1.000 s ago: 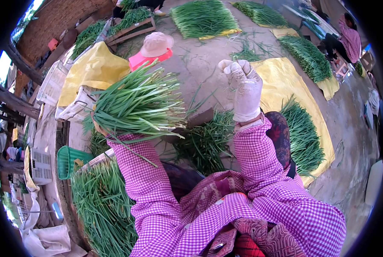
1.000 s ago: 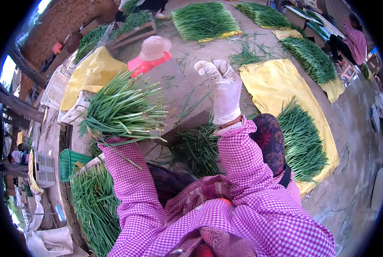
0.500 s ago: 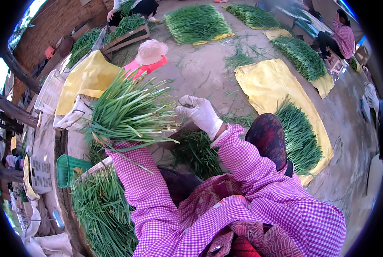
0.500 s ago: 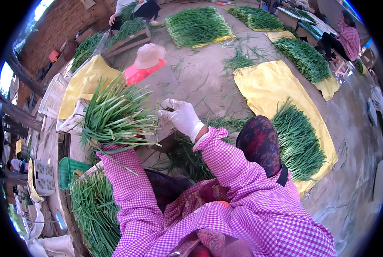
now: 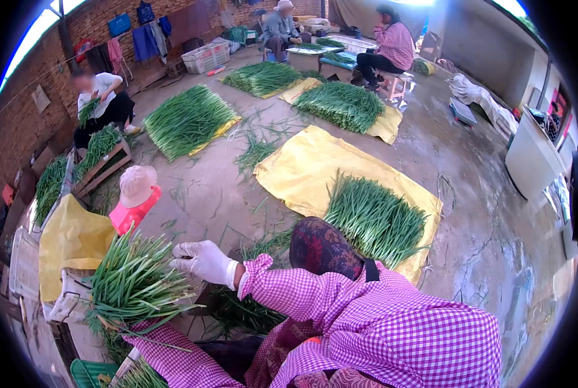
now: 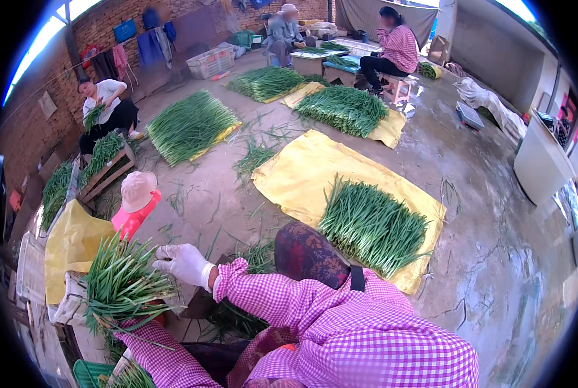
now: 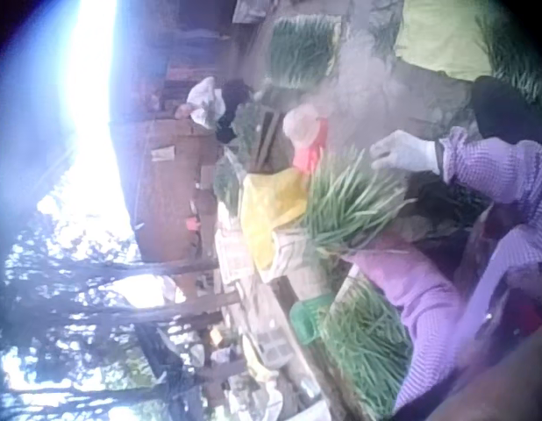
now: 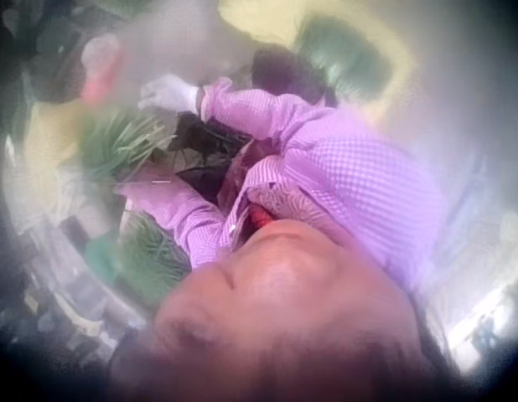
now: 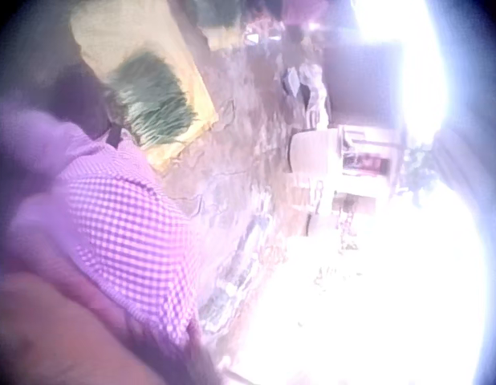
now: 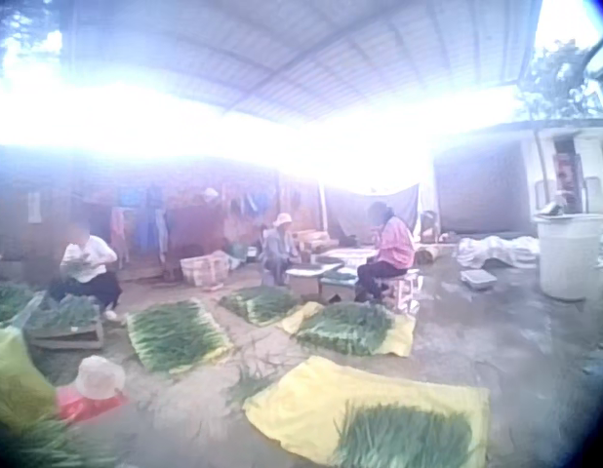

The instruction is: The person picks up a bunch of long green plant leaves and removes several individual blades by hand.

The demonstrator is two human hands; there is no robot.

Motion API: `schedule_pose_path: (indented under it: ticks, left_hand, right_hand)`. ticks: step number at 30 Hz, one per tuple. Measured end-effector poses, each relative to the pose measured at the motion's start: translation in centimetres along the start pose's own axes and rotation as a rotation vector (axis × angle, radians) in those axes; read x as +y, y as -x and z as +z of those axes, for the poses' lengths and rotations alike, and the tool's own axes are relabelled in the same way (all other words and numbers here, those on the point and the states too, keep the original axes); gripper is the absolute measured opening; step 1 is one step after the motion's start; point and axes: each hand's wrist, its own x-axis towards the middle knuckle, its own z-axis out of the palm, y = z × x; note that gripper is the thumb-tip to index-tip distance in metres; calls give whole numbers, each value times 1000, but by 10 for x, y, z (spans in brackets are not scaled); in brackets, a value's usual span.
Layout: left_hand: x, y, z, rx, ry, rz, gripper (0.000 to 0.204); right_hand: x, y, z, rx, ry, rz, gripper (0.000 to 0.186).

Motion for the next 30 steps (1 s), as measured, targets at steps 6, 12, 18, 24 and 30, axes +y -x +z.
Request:
schedule_pose_path:
  ticks: [6,12,18,24,30]
  left_hand:
    - [4,5,6,1,-31,-18,41]
    - [12,4,-18,-42,-89,31,41]
    - [12,18,-22,-60,-1258,500,41]
    - [31,32,-12,150,-1527,595,41]
    - [-20,-8,43,1049,-406,1194,52]
  right_hand:
    - [-5,6,-2,-141,-416,273,18]
    - [-11,13,-36,-126,-821,71,25]
    - [6,9,-48,56,-428,-9,16]
    - [4,8,-24,-72,-357,16,26]
    - [-21,15,4,-59,77,-301,27]
